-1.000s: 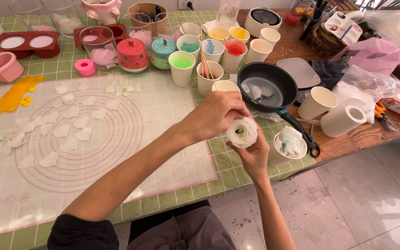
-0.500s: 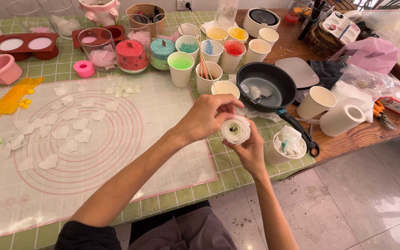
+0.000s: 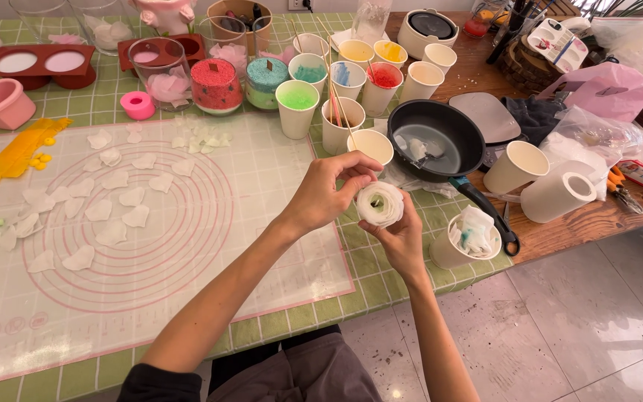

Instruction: Assembling a decorative wax flower by dipping petals into melted wax and attaching them to a central stem.

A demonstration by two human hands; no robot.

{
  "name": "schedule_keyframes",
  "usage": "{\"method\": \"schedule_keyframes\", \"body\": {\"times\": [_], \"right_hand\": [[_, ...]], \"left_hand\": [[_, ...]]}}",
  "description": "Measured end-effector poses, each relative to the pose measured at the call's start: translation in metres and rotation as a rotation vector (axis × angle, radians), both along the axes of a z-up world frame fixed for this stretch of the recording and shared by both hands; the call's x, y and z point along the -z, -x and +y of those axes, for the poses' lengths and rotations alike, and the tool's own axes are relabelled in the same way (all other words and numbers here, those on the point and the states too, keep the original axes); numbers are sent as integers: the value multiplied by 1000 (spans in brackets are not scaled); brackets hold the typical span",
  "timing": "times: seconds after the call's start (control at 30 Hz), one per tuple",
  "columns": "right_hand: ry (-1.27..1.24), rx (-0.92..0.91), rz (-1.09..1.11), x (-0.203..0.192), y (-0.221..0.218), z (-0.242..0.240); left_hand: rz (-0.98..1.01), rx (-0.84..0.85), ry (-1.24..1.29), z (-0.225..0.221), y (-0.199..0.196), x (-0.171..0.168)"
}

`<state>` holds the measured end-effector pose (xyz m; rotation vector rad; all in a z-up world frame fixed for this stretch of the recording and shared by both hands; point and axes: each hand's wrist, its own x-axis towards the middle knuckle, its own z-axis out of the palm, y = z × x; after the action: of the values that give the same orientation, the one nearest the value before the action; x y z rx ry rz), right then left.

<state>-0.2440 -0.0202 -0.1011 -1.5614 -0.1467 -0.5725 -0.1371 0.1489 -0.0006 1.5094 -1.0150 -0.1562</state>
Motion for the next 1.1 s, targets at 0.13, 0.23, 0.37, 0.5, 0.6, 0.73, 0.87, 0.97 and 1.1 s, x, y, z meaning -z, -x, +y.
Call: {"method": "schedule_keyframes", "body": {"times": [0.13, 0.23, 0.37, 0.5, 0.6, 0.73, 0.87, 0.97, 1.1], "right_hand": [[-57, -13, 25, 0, -9, 1], [-111, 2, 22, -12, -15, 10], [-159, -36, 5, -16, -21, 15], [-114, -41, -8, -3, -27, 9], [-85, -29, -6, 3, -28, 8], [-66, -9, -31, 11, -33, 6], [-81, 2, -26, 17, -38, 6], [-66, 2, -55, 32, -43, 0], [-206, -20, -10, 35, -42, 4]], "left_hand": [[122, -10, -25, -1, -4, 13], [187, 50, 159, -5, -13, 35], [339, 90, 292, -3, -19, 49], [422, 128, 394, 0, -18, 57], [437, 152, 466, 0, -20, 70], [484, 173, 525, 3, -19, 75], [432, 124, 408, 10, -10, 71], [270, 76, 283, 12, -3, 72], [-20, -33, 186, 14, 6, 63]]}}
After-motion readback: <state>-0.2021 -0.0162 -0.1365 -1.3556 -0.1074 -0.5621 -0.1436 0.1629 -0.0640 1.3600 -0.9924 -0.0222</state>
